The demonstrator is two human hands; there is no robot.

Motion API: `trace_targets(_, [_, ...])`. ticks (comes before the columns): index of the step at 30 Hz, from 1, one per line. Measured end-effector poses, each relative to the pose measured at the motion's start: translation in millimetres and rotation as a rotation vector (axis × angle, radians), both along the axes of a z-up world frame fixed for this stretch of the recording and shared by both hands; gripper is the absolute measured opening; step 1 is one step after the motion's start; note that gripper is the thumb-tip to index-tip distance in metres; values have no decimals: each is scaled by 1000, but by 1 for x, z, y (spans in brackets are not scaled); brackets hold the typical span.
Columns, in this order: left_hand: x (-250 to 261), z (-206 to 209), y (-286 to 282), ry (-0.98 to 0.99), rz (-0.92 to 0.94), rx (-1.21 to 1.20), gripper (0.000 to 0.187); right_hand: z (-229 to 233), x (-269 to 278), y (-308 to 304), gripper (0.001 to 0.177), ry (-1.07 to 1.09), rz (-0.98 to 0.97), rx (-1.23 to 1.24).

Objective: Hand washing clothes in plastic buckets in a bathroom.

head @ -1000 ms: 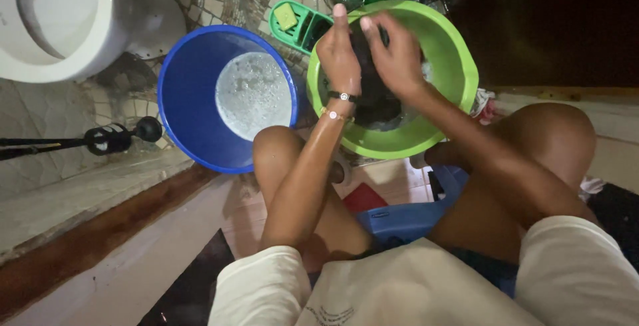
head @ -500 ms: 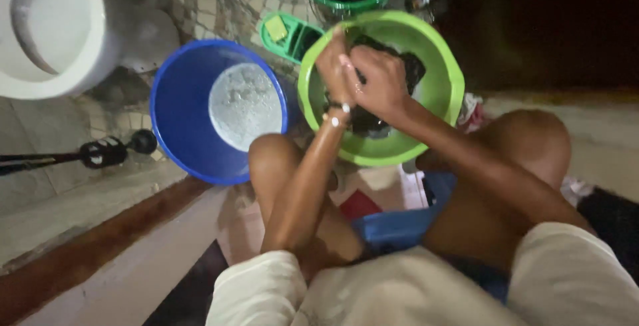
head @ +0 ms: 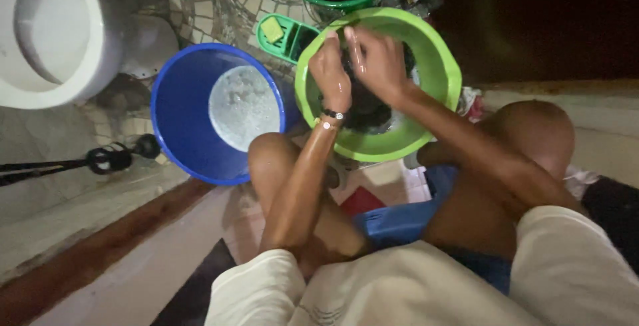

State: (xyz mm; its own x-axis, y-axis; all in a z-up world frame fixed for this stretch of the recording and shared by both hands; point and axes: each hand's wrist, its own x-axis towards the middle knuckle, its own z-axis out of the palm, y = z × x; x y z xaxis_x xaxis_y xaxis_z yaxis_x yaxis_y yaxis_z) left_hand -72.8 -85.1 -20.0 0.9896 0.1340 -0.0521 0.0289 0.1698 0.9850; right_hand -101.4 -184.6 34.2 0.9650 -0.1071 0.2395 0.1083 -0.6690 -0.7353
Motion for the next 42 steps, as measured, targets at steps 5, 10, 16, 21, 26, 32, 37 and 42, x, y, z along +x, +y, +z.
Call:
trace_targets(5, [20,-39,7,-75,-29,15,41,15,-3,11,27,-141,72,-93])
trace_targets(10, [-1,-21,-5,-15,-127,-21,44,-73,26,-39,54,340,-85,193])
trace_targets(16, [32,25,25,1,-191,-159,44,-71,65,-96,96,611,-92,902])
trace_targets(21, [49,49,50,121,-190,-576,46,-15,34,-81,90,364,248,472])
trace_targets(26, [58,56,71,168,-204,-777,46,4,26,-67,100,591,329,90])
trace_targets(32, [63,61,91,210,-243,-998,45,-28,18,-97,79,794,279,-545])
trace_targets(37, [60,66,90,192,-255,-1021,43,-41,10,-62,85,813,459,-571])
trace_targets(42, [59,67,90,141,-318,-1041,39,-27,12,-37,114,670,602,-415])
